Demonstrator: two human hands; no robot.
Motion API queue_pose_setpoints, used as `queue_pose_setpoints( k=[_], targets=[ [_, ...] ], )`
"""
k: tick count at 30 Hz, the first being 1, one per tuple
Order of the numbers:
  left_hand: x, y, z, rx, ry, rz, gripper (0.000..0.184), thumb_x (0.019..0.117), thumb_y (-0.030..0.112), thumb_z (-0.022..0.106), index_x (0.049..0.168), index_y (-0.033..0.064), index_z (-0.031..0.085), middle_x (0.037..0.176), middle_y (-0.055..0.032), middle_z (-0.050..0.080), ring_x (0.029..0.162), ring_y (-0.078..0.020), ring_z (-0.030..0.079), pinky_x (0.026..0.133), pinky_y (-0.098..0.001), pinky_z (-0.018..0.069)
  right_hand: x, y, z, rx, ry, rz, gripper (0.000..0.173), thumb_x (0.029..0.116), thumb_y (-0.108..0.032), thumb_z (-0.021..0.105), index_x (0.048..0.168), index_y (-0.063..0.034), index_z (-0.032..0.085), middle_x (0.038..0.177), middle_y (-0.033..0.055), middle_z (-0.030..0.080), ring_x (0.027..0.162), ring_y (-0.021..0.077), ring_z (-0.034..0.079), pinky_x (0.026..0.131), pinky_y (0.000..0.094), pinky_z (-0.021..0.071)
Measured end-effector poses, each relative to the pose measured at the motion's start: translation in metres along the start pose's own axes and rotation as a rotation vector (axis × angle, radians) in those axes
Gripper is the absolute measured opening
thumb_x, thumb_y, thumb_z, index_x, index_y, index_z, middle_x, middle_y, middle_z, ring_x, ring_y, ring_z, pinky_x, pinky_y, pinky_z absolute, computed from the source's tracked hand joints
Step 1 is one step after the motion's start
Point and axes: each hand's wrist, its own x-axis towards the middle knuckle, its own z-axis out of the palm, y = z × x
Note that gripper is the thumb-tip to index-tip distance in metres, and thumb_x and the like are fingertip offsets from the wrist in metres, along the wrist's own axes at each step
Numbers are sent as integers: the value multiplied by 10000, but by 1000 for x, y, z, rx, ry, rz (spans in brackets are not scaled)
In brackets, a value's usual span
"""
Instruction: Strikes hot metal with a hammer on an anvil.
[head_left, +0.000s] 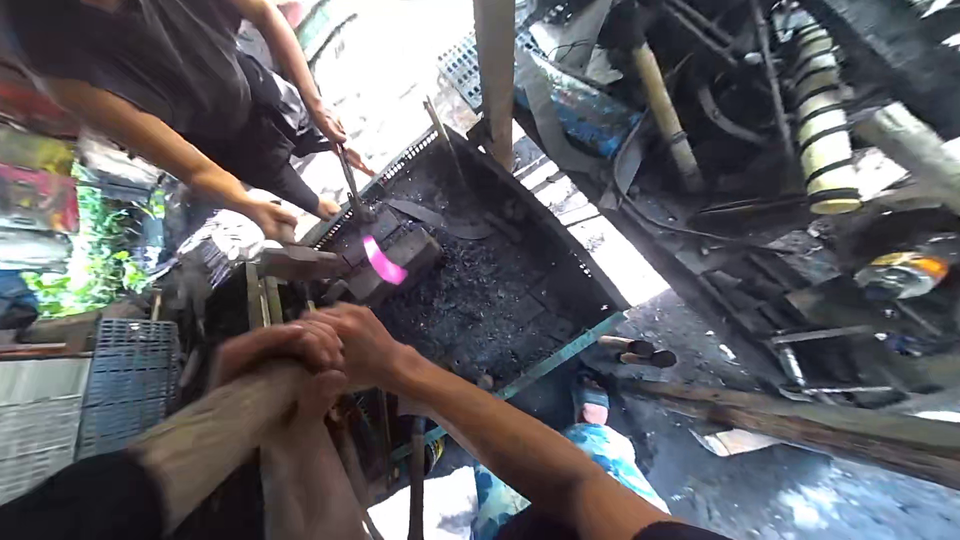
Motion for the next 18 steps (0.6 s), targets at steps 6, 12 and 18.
queue_pose_setpoints(
  k=[6,12,18],
  targets=[
    [-144,-256,31,-57,326,-527,315,937,245,730,1198,94,638,935,35,701,805,-86,673,746,-306,597,-125,182,13,-127,-185,673,492,802,-333,817,1263,-224,682,1043,25,749,927,216,721,774,550,609],
    [-156,-180,39,-290,387,-542,314,894,191,754,1149,63,622,700,-49,627,581,-173,616,602,-368,578,-158,130,15,-175,-302,744,448,737,-436,785,1094,-182,694,914,61,742,876,271,723,729,585,577],
    [-26,11,-6,-16,53,-18,391,886,375,789,1192,158,682,789,23,703,683,-130,668,693,-323,598,-17,-15,11,-58,-46,39,327,681,-284,832,881,-63,697,804,70,707,764,245,698,670,490,560]
  ],
)
